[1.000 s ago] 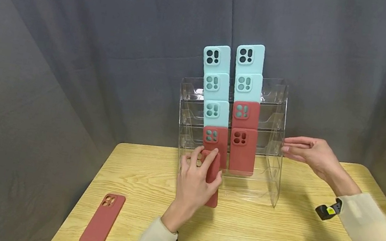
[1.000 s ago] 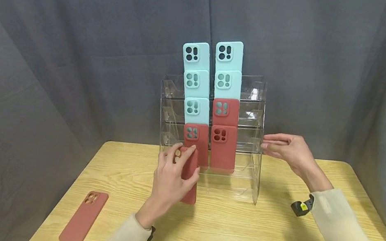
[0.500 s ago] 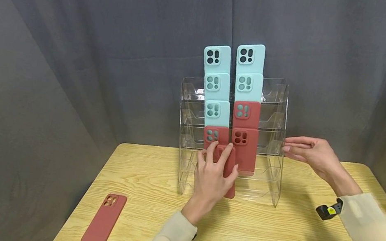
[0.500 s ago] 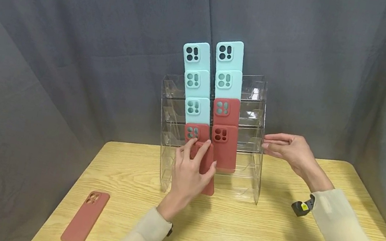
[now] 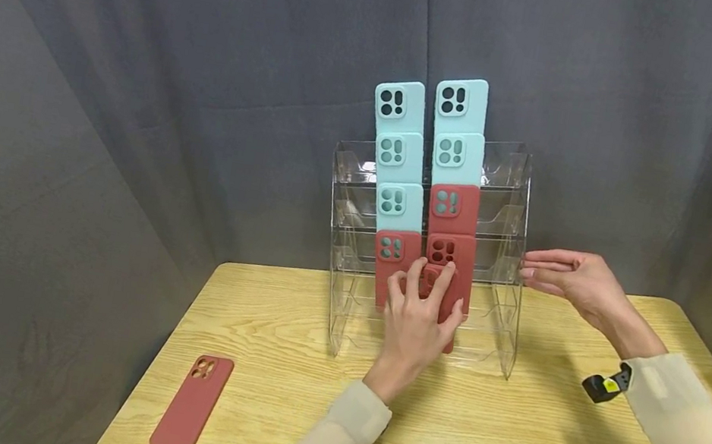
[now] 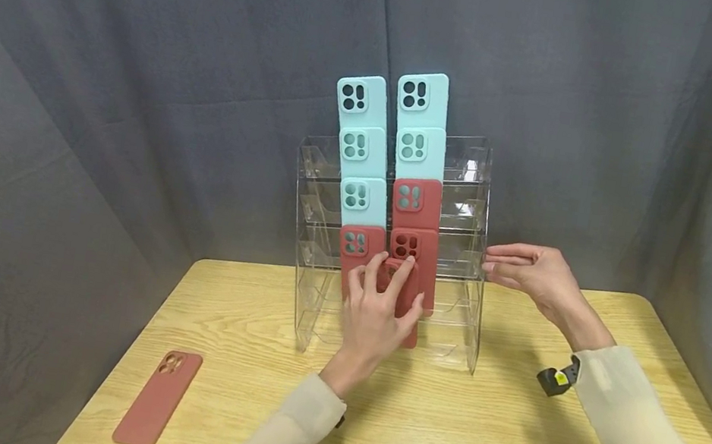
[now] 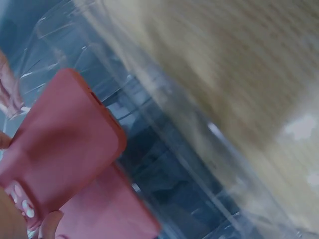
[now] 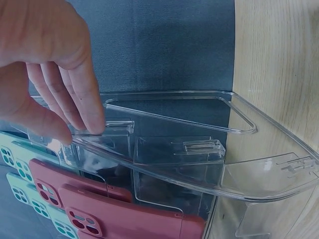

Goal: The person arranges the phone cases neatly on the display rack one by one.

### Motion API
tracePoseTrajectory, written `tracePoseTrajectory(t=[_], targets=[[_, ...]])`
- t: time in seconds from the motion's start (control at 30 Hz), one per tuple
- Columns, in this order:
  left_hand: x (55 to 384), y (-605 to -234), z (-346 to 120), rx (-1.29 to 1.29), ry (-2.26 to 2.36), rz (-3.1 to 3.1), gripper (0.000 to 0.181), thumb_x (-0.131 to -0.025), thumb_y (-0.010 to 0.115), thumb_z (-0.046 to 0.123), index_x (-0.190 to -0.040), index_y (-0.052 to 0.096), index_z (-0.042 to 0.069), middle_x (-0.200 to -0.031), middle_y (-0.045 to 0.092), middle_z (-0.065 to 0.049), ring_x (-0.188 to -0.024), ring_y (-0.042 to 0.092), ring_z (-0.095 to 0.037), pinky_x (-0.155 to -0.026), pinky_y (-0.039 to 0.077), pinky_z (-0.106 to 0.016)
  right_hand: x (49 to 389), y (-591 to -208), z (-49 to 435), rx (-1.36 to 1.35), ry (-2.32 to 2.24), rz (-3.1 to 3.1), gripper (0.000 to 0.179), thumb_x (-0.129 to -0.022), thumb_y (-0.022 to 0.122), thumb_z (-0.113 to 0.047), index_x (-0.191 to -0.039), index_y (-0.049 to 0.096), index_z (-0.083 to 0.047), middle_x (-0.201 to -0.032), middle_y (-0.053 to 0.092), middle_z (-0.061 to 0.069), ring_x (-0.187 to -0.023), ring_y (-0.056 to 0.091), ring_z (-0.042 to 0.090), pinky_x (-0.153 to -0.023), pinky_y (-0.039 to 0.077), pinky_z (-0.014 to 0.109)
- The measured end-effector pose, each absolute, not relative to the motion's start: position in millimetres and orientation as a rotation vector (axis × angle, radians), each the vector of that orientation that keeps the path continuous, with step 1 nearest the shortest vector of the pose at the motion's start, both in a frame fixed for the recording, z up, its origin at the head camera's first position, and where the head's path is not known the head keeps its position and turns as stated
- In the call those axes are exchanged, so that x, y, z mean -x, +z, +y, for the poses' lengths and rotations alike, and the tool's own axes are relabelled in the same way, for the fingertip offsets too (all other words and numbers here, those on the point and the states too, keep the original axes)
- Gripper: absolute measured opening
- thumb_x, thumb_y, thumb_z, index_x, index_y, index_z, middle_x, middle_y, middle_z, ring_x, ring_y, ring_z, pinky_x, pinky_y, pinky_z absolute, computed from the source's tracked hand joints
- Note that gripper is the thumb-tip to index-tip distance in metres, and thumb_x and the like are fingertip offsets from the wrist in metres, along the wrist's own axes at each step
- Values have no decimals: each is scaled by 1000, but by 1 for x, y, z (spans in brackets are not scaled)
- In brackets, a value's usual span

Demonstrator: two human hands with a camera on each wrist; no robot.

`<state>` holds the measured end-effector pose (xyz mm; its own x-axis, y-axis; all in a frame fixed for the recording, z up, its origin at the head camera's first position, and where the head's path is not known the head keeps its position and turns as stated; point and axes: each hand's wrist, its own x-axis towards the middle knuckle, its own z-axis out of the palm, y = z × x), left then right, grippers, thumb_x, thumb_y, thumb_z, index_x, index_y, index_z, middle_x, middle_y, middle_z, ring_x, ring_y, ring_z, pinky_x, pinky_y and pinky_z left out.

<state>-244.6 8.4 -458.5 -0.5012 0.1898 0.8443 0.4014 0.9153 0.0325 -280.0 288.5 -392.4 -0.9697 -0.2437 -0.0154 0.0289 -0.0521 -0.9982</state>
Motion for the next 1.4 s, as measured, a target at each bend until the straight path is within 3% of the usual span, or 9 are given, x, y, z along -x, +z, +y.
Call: tracePoseTrajectory(t=[0.27,0.47,0.6,0.93,1.07,1.4], targets=[[248,-476,23,334,-158,-2084,55,-91,75,49,-143,62,34,-142,58,-11,-108,54,-31,-74,63,-36,281,-394,290,239,-2120,2039,34,-97,74,-2,-130,69,2,-108,83,-2,-100,80,12,-91,66,26],[244,-481,35,288,-211,-2150,56,-93,75,48,-146,59,36,-145,55,-10,-111,52,-30,-70,63,-36,282,-396,290,223,-2085,2083,43,-97,75,-6,-136,63,6,-109,82,-5,-101,79,10,-90,66,23],[242,-483,42,266,-208,-2181,58,-93,75,50,-147,58,38,-147,54,-9,-113,52,-29,-68,63,-35,282,-397,290,220,-2108,2052,36,-97,74,-3,-132,67,3,-108,83,-2,-100,79,10,-90,66,24],[240,-492,46,231,-197,-2310,63,-95,74,52,-152,53,39,-150,51,-9,-114,52,-32,-81,61,-42,281,-398,289,245,-2130,2032,30,-97,74,-2,-126,71,0,-106,83,0,-100,80,12,-90,66,25],[240,-493,45,236,-173,-2335,62,-97,70,52,-155,50,40,-150,50,-9,-115,53,-32,-80,60,-41,281,-398,289,245,-2148,2010,27,-96,74,-1,-123,73,-3,-107,83,0,-99,80,12,-90,66,25],[226,-479,38,210,-152,-2236,56,-96,70,54,-149,55,41,-153,53,-4,-131,52,-38,-100,47,-55,280,-395,290,232,-2148,2011,24,-96,74,-1,-120,75,-6,-107,83,-1,-99,79,10,-91,65,24]])
